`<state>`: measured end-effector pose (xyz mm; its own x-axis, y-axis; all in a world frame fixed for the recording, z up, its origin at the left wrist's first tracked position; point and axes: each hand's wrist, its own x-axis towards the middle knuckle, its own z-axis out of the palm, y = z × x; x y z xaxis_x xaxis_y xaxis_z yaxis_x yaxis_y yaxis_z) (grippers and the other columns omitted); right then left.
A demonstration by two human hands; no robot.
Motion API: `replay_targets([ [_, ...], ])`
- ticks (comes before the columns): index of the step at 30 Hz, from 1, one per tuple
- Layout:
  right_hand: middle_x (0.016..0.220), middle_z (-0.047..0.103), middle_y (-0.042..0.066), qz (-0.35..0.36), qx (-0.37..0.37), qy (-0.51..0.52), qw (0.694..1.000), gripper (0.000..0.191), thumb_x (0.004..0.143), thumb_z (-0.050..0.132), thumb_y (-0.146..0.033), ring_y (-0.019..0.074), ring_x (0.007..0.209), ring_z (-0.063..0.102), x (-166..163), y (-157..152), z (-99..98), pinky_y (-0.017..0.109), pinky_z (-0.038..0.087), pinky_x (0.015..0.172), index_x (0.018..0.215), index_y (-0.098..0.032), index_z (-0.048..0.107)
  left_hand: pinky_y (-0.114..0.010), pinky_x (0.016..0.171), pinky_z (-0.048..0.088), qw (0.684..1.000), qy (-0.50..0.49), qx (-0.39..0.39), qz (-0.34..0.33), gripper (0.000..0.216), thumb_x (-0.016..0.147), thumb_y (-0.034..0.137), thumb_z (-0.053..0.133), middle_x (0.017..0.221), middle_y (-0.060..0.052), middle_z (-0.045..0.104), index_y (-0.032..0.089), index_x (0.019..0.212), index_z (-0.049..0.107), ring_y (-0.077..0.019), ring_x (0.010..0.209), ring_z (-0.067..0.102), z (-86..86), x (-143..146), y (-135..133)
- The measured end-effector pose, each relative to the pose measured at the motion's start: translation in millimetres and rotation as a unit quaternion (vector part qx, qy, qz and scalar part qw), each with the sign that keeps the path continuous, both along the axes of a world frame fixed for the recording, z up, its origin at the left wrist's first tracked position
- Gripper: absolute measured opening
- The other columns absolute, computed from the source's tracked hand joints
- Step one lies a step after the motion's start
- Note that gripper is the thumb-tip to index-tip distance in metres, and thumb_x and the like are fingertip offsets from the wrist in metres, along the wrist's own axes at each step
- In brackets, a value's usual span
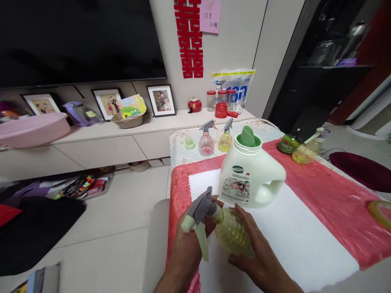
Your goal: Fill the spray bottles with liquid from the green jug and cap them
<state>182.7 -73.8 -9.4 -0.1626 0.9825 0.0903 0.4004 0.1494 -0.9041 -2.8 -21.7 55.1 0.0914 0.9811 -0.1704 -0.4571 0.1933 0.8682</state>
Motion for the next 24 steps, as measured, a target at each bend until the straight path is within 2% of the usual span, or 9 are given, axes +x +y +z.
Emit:
replay_targets([
  [3, 0.163, 0.03, 0.013, 0.01, -0.015, 0.012, 1.0, 0.095, 0.078, 0.067, -0.023, 0.031, 0.151, 0.032, -3, 3, -1.6, 0.058, 0.031, 0.123, 0.159, -0.029, 0.017, -0.027, 0.073, 0.053, 0.998, 0.037, 0.022, -0.041, 0.039, 0.071, 0.04, 0.09, 0.091, -0.006, 0.072, 0.022, 0.104, 0.08, -0.0199, 0.083, 0.065, 3.5, 0, -2],
  [8, 0.163, 0.031, 0.011, 0.026, -0.032, 0.002, 0.999, 0.102, 0.069, 0.065, -0.013, 0.0308, 0.15, 0.034, 1, 1, -2.5, 0.057, 0.03, 0.124, 0.159, -0.031, 0.021, -0.025, 0.07, 0.048, 0.989, 0.094, 0.092, -0.072, 0.029, 0.077, 0.031, 0.084, 0.087, -0.005, 0.069, 0.022, 0.105, 0.08, -0.0189, 0.079, 0.059, 3.0, 3, -4],
  [11, 0.164, 0.03, 0.008, 0.03, -0.017, -0.004, 0.999, 0.094, 0.076, 0.067, -0.019, 0.0321, 0.152, 0.031, 17, -4, 2.8, 0.058, 0.03, 0.124, 0.16, -0.036, 0.026, -0.024, 0.065, 0.045, 0.98, 0.121, 0.092, -0.127, 0.03, 0.081, 0.02, 0.078, 0.09, -0.005, 0.069, 0.024, 0.111, 0.078, -0.0167, 0.074, 0.056, -5.7, 5, -6],
  [13, 0.164, 0.032, 0.008, 0.02, 0.029, -0.021, 0.999, 0.078, 0.087, 0.064, -0.029, 0.0329, 0.151, 0.032, 28, -6, 10.2, 0.057, 0.033, 0.122, 0.158, -0.037, 0.033, -0.025, 0.067, 0.046, 0.978, 0.104, 0.093, -0.154, 0.032, 0.077, 0.017, 0.079, 0.097, -0.006, 0.07, 0.025, 0.108, 0.079, -0.0174, 0.078, 0.058, -13.9, 9, -9],
  [15, 0.161, 0.037, 0.008, 0.01, 0.089, -0.023, 0.996, 0.062, 0.095, 0.057, -0.038, 0.0331, 0.148, 0.039, 34, -5, 20.0, 0.053, 0.04, 0.119, 0.155, -0.037, 0.041, -0.026, 0.069, 0.048, 0.981, 0.042, 0.092, -0.163, 0.03, 0.074, 0.02, 0.083, 0.098, -0.005, 0.071, 0.026, 0.103, 0.078, -0.0194, 0.084, 0.061, -21.5, 15, -12],
  [17, 0.156, 0.045, 0.009, 0.02, 0.126, -0.002, 0.992, 0.055, 0.096, 0.056, -0.043, 0.0336, 0.142, 0.047, 33, -3, 30.6, 0.049, 0.048, 0.113, 0.15, -0.035, 0.05, -0.028, 0.075, 0.049, 0.983, -0.027, 0.089, -0.161, 0.028, 0.072, 0.028, 0.086, 0.098, -0.005, 0.073, 0.026, 0.099, 0.078, -0.0212, 0.09, 0.064, -26.8, 22, -15],
  [20, 0.149, 0.053, 0.009, 0.038, 0.108, 0.031, 0.993, 0.048, 0.096, 0.056, -0.045, 0.0328, 0.135, 0.055, 23, 1, 43.4, 0.045, 0.054, 0.106, 0.142, -0.034, 0.059, -0.031, 0.084, 0.049, 0.981, -0.062, 0.077, -0.167, 0.026, 0.072, 0.037, 0.088, 0.106, -0.006, 0.076, 0.027, 0.094, 0.079, -0.0221, 0.094, 0.066, -30.7, 28, -19],
  [24, 0.149, 0.053, 0.007, 0.047, 0.071, 0.069, 0.994, 0.044, 0.096, 0.052, -0.051, 0.0329, 0.131, 0.058, 13, 2, 49.3, 0.045, 0.055, 0.103, 0.137, -0.037, 0.062, -0.039, 0.092, 0.05, 0.978, -0.057, 0.037, -0.197, 0.036, 0.069, 0.051, 0.088, 0.109, -0.009, 0.075, 0.026, 0.095, 0.081, -0.0286, 0.101, 0.065, -35.3, 29, -23],
])
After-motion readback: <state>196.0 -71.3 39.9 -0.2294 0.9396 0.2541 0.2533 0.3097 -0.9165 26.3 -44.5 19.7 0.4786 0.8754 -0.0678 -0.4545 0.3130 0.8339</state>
